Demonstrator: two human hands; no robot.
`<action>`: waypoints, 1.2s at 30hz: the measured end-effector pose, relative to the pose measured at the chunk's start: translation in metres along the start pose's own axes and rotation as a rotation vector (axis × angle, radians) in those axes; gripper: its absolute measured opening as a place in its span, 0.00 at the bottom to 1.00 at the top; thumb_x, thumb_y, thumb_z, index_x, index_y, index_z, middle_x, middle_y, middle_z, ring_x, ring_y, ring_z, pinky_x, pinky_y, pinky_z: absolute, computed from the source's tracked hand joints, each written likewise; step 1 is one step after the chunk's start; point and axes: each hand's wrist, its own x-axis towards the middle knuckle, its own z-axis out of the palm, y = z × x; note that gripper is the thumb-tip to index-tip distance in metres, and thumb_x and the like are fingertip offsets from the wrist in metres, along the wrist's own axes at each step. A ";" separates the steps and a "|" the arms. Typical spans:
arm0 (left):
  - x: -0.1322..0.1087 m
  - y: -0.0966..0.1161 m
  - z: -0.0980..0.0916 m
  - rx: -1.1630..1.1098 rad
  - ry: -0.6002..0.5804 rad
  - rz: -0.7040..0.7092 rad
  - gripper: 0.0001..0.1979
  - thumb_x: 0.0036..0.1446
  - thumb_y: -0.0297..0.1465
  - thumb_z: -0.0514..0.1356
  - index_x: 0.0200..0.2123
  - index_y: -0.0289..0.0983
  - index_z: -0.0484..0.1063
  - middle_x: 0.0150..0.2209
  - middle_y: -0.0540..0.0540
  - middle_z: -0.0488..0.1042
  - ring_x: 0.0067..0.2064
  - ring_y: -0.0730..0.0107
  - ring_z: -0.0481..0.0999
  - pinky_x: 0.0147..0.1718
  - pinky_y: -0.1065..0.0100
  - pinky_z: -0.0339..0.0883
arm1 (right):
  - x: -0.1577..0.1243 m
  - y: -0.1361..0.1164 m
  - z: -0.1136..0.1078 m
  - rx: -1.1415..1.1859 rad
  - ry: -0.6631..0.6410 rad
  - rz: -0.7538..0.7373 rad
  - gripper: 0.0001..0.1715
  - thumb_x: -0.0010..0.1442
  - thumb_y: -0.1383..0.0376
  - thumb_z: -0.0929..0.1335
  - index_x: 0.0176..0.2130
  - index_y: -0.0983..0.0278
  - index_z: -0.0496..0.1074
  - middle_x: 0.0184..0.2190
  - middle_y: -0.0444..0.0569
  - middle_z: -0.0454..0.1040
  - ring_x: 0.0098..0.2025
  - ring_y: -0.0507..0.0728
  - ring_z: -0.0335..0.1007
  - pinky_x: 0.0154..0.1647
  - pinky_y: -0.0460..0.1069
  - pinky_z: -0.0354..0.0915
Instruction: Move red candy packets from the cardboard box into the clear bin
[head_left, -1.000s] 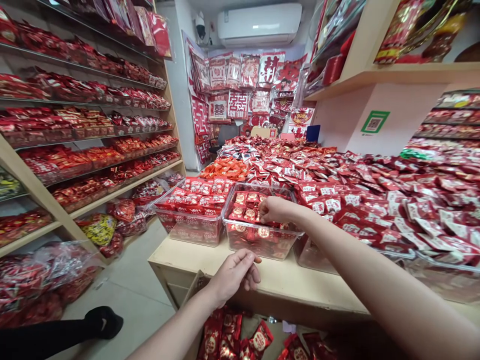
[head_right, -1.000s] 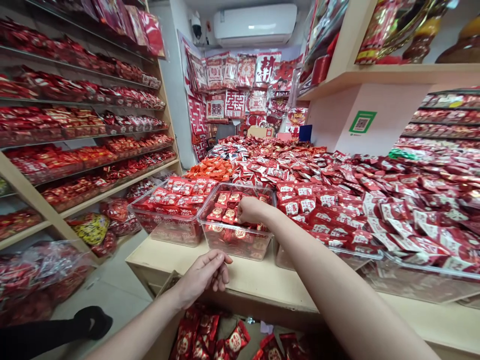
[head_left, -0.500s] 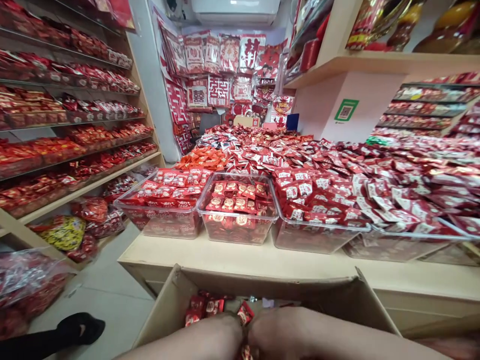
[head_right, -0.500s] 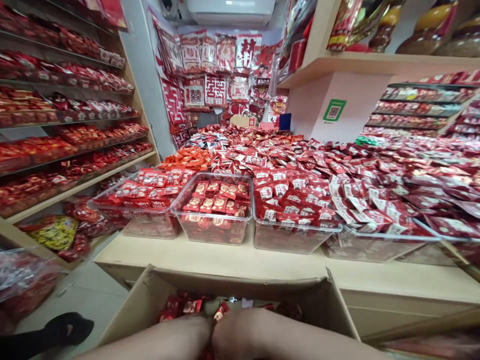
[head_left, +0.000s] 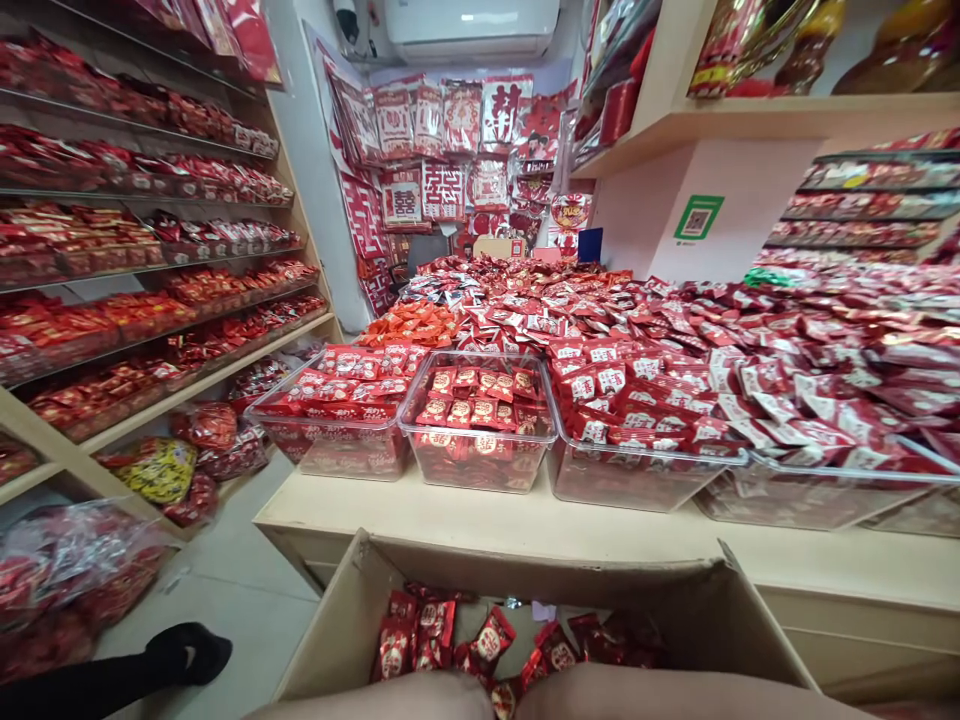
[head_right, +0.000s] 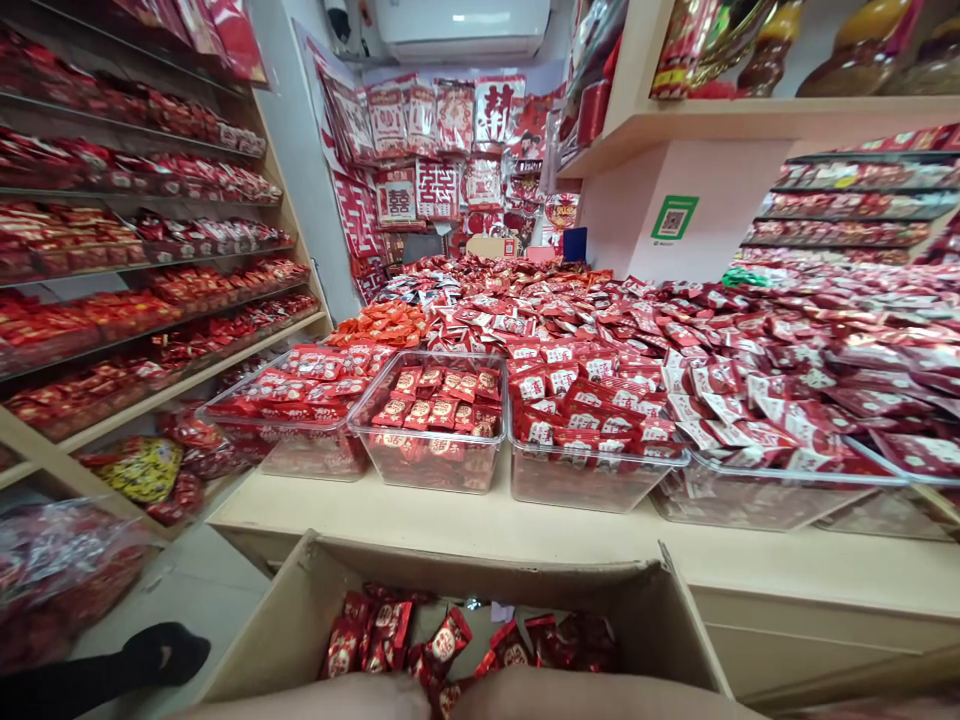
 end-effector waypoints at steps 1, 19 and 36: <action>-0.002 0.002 -0.006 0.013 -0.038 -0.006 0.11 0.41 0.26 0.55 0.27 0.36 0.76 0.20 0.40 0.72 0.20 0.61 0.69 0.16 0.67 0.57 | 0.004 -0.002 -0.002 -0.001 -0.021 0.019 0.15 0.52 0.55 0.63 0.34 0.62 0.70 0.28 0.44 0.72 0.29 0.52 0.69 0.29 0.47 0.65; -0.064 -0.001 -0.125 -1.364 0.724 0.382 0.18 0.43 0.31 0.62 0.39 0.34 0.64 0.28 0.48 0.72 0.26 0.77 0.70 0.28 0.74 0.63 | -0.052 0.001 -0.089 0.840 0.456 -0.007 0.16 0.54 0.54 0.60 0.32 0.65 0.58 0.25 0.44 0.67 0.26 0.52 0.70 0.25 0.46 0.66; -0.060 -0.001 -0.124 -1.431 0.769 0.484 0.19 0.46 0.27 0.60 0.42 0.35 0.61 0.37 0.44 0.71 0.37 0.73 0.71 0.34 0.72 0.64 | -0.037 0.004 -0.083 0.981 0.613 -0.193 0.19 0.49 0.61 0.67 0.39 0.63 0.57 0.30 0.43 0.68 0.30 0.48 0.65 0.28 0.44 0.62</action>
